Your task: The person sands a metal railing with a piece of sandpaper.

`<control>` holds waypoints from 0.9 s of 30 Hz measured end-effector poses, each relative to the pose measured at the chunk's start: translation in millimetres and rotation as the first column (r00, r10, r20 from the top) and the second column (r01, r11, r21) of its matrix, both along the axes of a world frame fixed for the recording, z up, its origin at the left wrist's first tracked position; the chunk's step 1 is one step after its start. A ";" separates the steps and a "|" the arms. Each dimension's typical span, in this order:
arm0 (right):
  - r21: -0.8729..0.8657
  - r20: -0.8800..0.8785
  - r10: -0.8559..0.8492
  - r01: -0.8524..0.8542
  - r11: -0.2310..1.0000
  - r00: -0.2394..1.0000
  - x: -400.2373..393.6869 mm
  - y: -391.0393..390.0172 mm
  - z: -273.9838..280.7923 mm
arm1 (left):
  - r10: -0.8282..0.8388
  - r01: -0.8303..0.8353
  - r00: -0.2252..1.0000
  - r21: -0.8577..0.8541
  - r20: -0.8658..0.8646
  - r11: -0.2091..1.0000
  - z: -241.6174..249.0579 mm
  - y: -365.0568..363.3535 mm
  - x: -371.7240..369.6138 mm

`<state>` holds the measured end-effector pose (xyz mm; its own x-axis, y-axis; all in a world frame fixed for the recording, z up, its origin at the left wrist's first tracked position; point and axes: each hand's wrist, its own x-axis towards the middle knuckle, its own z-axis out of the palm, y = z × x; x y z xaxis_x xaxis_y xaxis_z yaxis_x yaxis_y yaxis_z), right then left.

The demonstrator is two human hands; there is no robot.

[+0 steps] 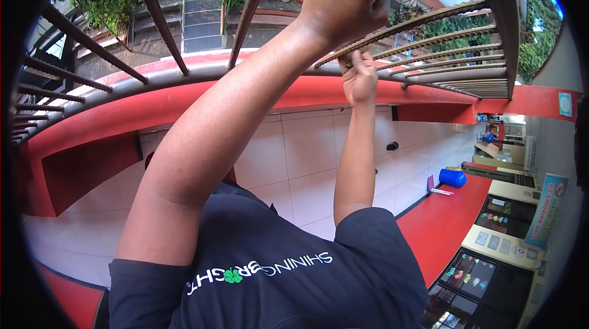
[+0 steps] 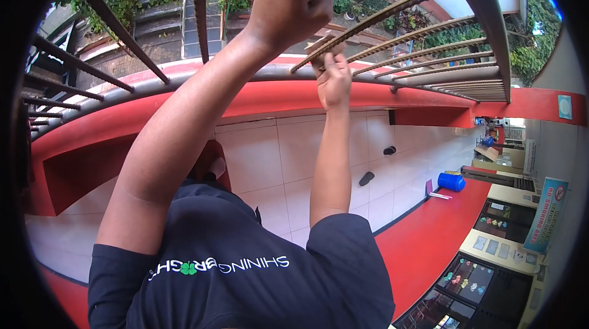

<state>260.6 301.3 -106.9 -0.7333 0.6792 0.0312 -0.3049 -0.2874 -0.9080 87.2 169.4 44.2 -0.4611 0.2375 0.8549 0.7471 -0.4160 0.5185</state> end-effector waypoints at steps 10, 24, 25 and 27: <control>0.205 0.425 0.049 -0.149 0.967 0.904 1.7 18.0 30.5 | 0.030 -0.032 0.999 0.053 0.023 0.998 0.4 4.3 3.9; 0.106 -0.184 0.080 -0.061 0.992 0.980 -8.0 19.0 156.9 | -0.068 0.066 0.997 0.047 0.044 0.997 5.0 -2.8 2.1; 0.105 -0.118 0.184 -0.172 0.980 0.976 -5.8 39.2 143.1 | -0.082 0.080 0.996 0.035 0.046 0.996 4.3 -3.2 1.7; 0.163 0.220 0.166 -0.204 0.965 0.961 -7.6 36.7 141.3 | -0.106 0.106 0.993 0.015 0.047 0.994 2.7 -3.8 0.8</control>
